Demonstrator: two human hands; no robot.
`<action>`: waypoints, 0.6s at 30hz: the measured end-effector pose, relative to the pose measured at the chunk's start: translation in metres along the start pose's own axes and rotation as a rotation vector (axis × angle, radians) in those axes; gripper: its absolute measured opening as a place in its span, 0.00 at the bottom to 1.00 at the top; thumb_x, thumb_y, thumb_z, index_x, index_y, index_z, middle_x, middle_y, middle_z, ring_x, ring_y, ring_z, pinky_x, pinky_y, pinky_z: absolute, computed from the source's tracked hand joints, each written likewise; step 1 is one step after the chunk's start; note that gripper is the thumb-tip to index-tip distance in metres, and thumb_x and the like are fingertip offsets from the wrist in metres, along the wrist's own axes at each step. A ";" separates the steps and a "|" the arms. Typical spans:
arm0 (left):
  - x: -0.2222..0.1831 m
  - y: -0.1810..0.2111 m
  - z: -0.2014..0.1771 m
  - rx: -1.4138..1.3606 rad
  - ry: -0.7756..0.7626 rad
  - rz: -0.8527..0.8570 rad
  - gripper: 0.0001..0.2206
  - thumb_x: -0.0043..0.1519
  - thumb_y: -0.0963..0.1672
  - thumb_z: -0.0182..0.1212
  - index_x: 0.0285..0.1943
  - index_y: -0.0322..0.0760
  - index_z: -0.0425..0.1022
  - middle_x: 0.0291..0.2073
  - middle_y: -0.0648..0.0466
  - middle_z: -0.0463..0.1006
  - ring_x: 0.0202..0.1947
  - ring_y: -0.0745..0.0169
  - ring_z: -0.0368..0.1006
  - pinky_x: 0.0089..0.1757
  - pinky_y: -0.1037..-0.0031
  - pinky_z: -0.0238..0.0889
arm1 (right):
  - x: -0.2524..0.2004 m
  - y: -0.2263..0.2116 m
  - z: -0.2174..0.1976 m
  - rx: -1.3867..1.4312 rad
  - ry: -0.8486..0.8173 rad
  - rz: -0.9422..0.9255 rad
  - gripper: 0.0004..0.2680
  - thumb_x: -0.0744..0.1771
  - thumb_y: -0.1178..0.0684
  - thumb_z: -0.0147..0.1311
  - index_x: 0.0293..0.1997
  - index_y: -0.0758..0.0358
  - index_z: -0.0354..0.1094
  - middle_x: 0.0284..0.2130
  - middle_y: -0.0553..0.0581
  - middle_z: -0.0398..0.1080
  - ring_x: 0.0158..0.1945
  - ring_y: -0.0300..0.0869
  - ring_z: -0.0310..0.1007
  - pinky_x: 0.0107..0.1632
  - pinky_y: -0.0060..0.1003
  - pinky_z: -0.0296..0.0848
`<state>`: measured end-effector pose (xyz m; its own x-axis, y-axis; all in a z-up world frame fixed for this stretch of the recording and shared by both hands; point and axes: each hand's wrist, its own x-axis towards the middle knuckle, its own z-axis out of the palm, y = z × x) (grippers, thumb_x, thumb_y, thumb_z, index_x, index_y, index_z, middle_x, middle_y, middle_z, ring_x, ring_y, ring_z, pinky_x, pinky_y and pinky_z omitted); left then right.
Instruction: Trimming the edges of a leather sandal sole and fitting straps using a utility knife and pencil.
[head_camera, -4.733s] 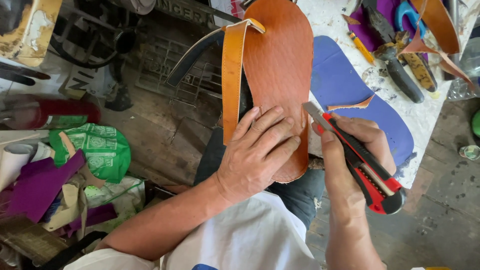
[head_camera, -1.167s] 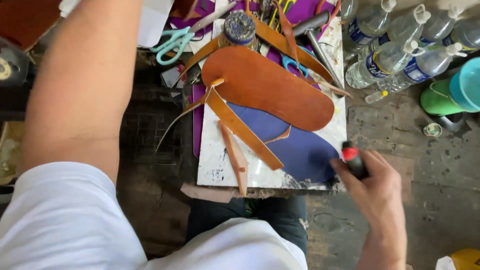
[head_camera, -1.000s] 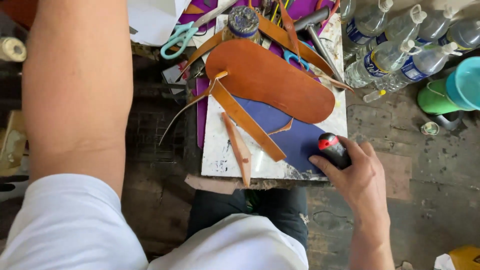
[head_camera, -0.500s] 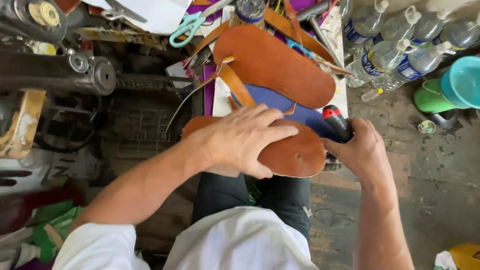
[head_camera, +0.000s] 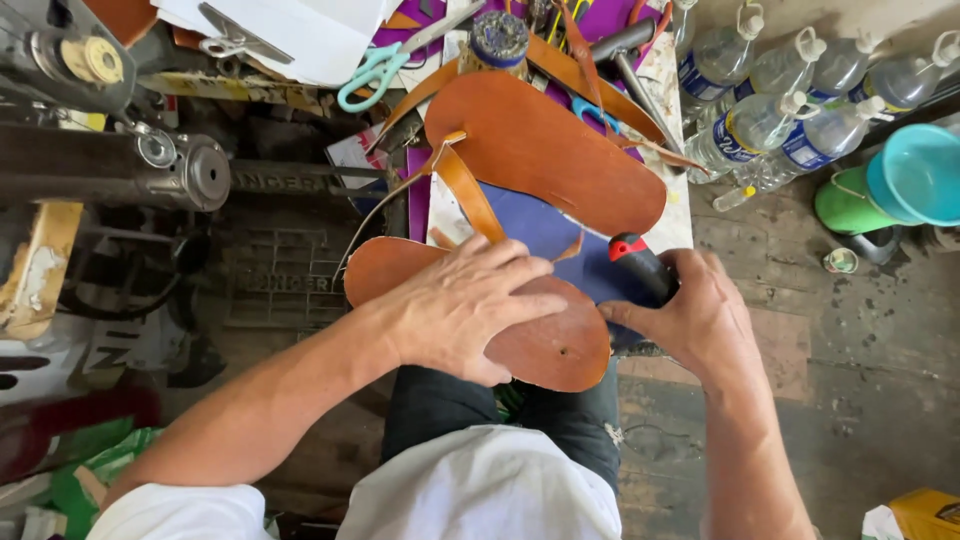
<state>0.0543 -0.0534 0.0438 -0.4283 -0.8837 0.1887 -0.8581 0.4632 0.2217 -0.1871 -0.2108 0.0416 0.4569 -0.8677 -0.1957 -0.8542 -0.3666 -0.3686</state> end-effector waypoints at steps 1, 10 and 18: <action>-0.002 -0.001 0.002 0.016 -0.002 0.014 0.41 0.43 0.58 0.74 0.68 0.47 0.70 0.64 0.43 0.66 0.56 0.45 0.60 0.51 0.50 0.57 | 0.001 0.001 0.002 -0.011 -0.020 0.006 0.32 0.53 0.33 0.70 0.57 0.63 0.68 0.50 0.66 0.71 0.55 0.58 0.70 0.54 0.51 0.68; -0.010 -0.002 0.003 0.056 0.092 0.034 0.38 0.46 0.61 0.70 0.64 0.47 0.72 0.63 0.44 0.68 0.58 0.46 0.62 0.48 0.53 0.58 | -0.009 0.025 -0.018 0.445 -0.283 0.129 0.04 0.64 0.55 0.64 0.34 0.62 0.74 0.17 0.52 0.56 0.20 0.41 0.51 0.24 0.38 0.50; -0.017 -0.012 -0.018 -0.088 -0.018 0.022 0.41 0.42 0.59 0.75 0.65 0.45 0.72 0.63 0.47 0.67 0.58 0.46 0.64 0.52 0.50 0.57 | -0.029 0.226 -0.035 0.915 -0.122 0.262 0.09 0.64 0.66 0.56 0.48 0.75 0.71 0.31 0.67 0.71 0.28 0.52 0.68 0.29 0.42 0.63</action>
<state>0.0769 -0.0421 0.0554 -0.4522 -0.8741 0.1777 -0.8206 0.4857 0.3012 -0.4018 -0.2799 -0.0043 0.3456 -0.8252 -0.4467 -0.4319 0.2827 -0.8565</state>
